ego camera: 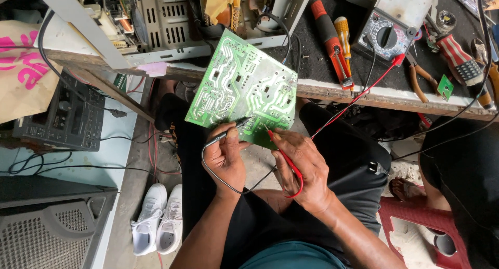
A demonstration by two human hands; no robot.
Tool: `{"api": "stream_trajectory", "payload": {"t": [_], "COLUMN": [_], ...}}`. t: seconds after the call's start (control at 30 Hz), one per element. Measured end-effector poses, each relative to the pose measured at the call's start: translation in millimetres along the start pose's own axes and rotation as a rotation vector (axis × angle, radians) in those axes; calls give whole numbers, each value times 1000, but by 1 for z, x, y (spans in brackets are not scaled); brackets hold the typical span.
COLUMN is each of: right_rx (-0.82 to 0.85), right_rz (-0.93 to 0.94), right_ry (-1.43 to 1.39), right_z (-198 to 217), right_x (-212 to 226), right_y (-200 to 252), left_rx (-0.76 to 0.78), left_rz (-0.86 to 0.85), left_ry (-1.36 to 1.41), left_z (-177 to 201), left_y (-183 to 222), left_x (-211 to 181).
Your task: Testing electrical continuity or voltage on a circuit board using a multimeter.
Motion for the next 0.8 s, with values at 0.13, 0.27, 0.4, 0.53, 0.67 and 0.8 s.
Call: {"api": "stream_trajectory", "payload": {"t": [0.13,0.27,0.4,0.53,0.67,0.8], "right_rx": [-10,-2,11,13,26,26], "right_rz": [-11,7,-17,-12,-21,-26], "right_ry": [27,74,107,126,156,168], "right_z": [-5,-11,-13,-15,-15,-15], "right_x": [-4,-4,-3,-5,-6,-6], "right_y": [-7,-10,-13,-13,-15,-16], "left_rx": [-2,-15,-24,-24,-36,-35], "left_rz": [0,-3,-10,-8,5,5], "left_ry": [-3,-41,-63,-70,-75,-136], "left_z": [-1,-1,-3,-1,-1,1], "left_y": [0,1,0,1,0,1], "left_x": [0,-1,-5,-5,-3,-3]}}
Point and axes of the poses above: each hand's wrist, its own y-axis away from the middle knuckle, its own z-axis out of the back of the hand, x = y × z, the point moved 10 cm from there along -y, towards the middle knuckle, and after that the axes turned 8 degrees about z, right-handed, at the moved point
